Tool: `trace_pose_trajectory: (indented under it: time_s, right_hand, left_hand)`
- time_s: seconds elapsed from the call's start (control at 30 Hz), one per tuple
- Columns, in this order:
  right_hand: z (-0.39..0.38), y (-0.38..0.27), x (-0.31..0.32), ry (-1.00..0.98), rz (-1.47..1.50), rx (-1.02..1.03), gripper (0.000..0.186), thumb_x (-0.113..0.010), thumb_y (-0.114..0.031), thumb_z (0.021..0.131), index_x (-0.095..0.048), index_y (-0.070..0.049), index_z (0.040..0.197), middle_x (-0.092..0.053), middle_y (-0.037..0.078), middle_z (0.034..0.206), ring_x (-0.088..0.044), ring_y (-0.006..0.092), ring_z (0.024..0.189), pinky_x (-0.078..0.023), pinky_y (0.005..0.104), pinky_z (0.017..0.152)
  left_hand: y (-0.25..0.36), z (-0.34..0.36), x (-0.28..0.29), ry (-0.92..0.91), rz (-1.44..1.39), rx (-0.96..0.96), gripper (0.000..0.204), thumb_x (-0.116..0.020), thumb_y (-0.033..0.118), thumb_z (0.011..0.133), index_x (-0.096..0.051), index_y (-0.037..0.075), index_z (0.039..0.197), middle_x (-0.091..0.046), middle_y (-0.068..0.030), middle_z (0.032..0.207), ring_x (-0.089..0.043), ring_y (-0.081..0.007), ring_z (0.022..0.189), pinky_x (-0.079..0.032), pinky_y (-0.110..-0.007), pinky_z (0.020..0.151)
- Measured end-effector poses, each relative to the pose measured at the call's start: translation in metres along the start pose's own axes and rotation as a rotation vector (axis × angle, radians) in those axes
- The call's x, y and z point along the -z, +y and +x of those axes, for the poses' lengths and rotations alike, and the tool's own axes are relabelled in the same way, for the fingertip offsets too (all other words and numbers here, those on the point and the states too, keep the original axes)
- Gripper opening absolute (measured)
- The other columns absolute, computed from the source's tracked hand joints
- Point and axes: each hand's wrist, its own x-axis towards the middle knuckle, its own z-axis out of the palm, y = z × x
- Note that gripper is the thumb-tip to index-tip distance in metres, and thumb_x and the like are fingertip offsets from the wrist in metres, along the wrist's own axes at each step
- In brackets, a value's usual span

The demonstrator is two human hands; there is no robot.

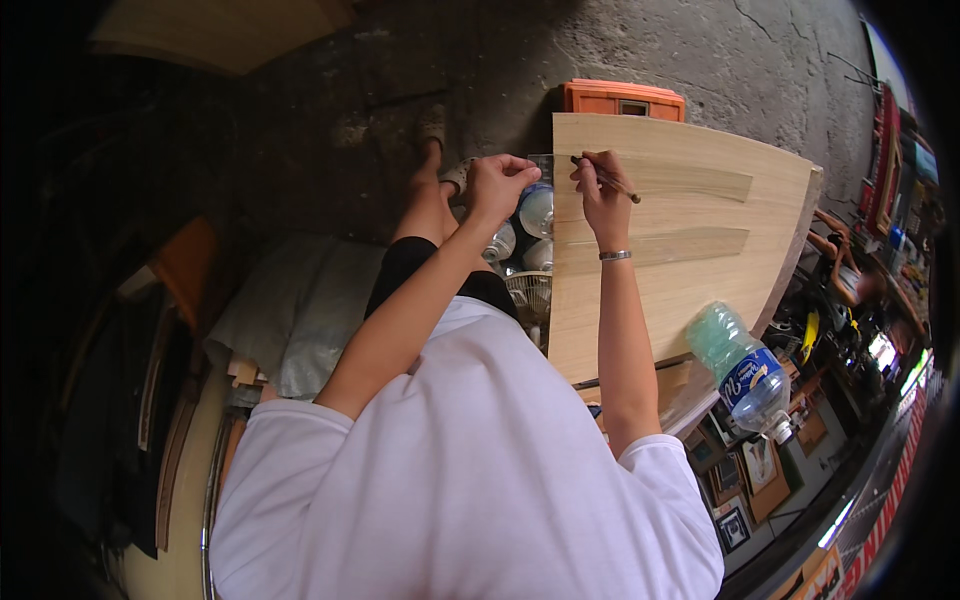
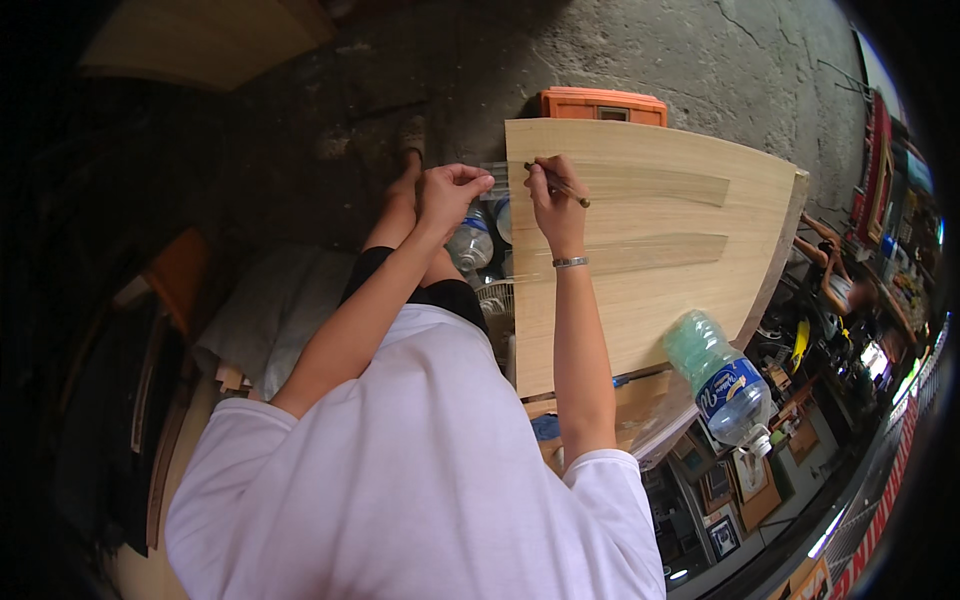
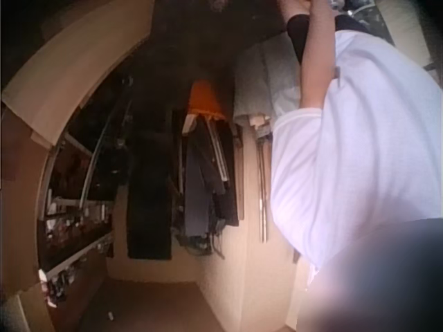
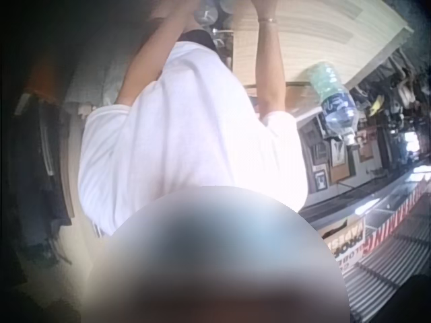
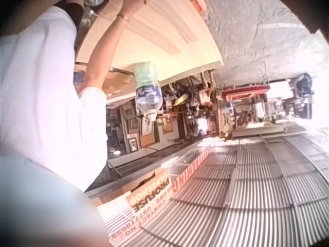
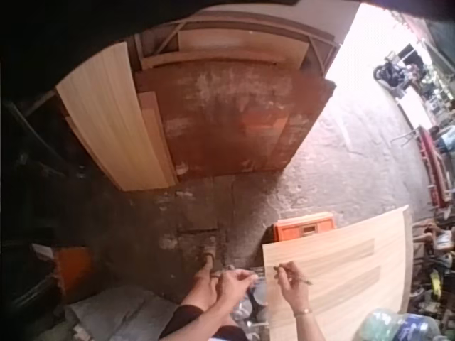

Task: The person applies a clear liquid finish to a flat wooden board using a small brush, repeatedly dipping the brush into a plastic bottle and spreading the liquid in linear strokes across the surface. The person briefly moves a wooden frame and returns to the board to continue applying the finish.

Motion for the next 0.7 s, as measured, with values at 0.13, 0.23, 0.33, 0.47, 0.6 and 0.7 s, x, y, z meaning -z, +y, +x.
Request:
trace_pose_trajectory:
  time_s: [0.13,0.23,0.33,0.47,0.6,0.7]
  right_hand:
    - [0.005,-0.007,0.0,-0.1,-0.166,0.142,0.009,-0.061,-0.005,0.093,-0.06,0.003,0.097,-0.068,0.009,0.079,-0.065,0.0119,0.067,-0.05,0.0248,0.059]
    - [0.011,-0.012,0.002,-0.163,-0.312,0.207,0.009,-0.063,-0.005,0.092,-0.059,0.001,0.095,-0.067,0.011,0.077,-0.065,0.0153,0.065,-0.05,0.0268,0.06]
    - [0.015,-0.017,0.003,-0.192,-0.381,0.235,0.008,-0.064,-0.004,0.091,-0.058,0.001,0.093,-0.065,0.014,0.074,-0.065,0.0192,0.063,-0.049,0.0284,0.059]
    - [0.013,-0.022,0.002,-0.185,-0.356,0.215,0.009,-0.065,-0.003,0.09,-0.057,0.001,0.092,-0.064,0.014,0.073,-0.063,0.021,0.062,-0.048,0.0291,0.058]
    - [0.016,-0.019,0.002,-0.202,-0.373,0.197,0.009,-0.065,-0.003,0.09,-0.057,0.001,0.091,-0.064,0.014,0.073,-0.063,0.0216,0.063,-0.048,0.0289,0.059]
    - [0.018,-0.016,0.001,-0.228,-0.292,0.171,0.009,-0.065,-0.003,0.09,-0.057,0.001,0.091,-0.063,0.014,0.073,-0.063,0.0207,0.064,-0.048,0.0287,0.06]
  left_hand:
    - [0.001,-0.001,-0.013,0.062,0.031,-0.021,0.015,-0.077,0.006,0.079,-0.074,-0.003,0.09,-0.073,-0.0071,0.079,-0.065,-0.0091,0.07,-0.051,-0.022,0.064]
    - [-0.001,-0.002,-0.019,0.103,0.084,-0.055,0.017,-0.078,0.01,0.078,-0.074,-0.002,0.089,-0.073,-0.0083,0.078,-0.066,-0.0113,0.068,-0.051,-0.025,0.063]
    - [-0.003,-0.001,-0.019,0.103,0.066,-0.071,0.02,-0.078,0.016,0.076,-0.075,0.001,0.087,-0.073,-0.0098,0.076,-0.069,-0.0155,0.065,-0.052,-0.029,0.062]
    - [-0.006,0.004,-0.015,0.037,0.026,-0.036,0.019,-0.078,0.016,0.076,-0.075,0.001,0.087,-0.073,-0.0092,0.076,-0.068,-0.0142,0.066,-0.052,-0.028,0.062]
    - [-0.009,0.008,-0.015,-0.019,0.015,-0.006,0.016,-0.076,0.006,0.081,-0.071,-0.005,0.091,-0.072,-0.006,0.079,-0.064,-0.0082,0.071,-0.051,-0.022,0.065]
    - [-0.011,0.01,-0.016,-0.036,-0.023,0.017,0.016,-0.077,0.004,0.081,-0.071,-0.006,0.092,-0.072,-0.0065,0.08,-0.064,-0.0082,0.071,-0.052,-0.022,0.067]
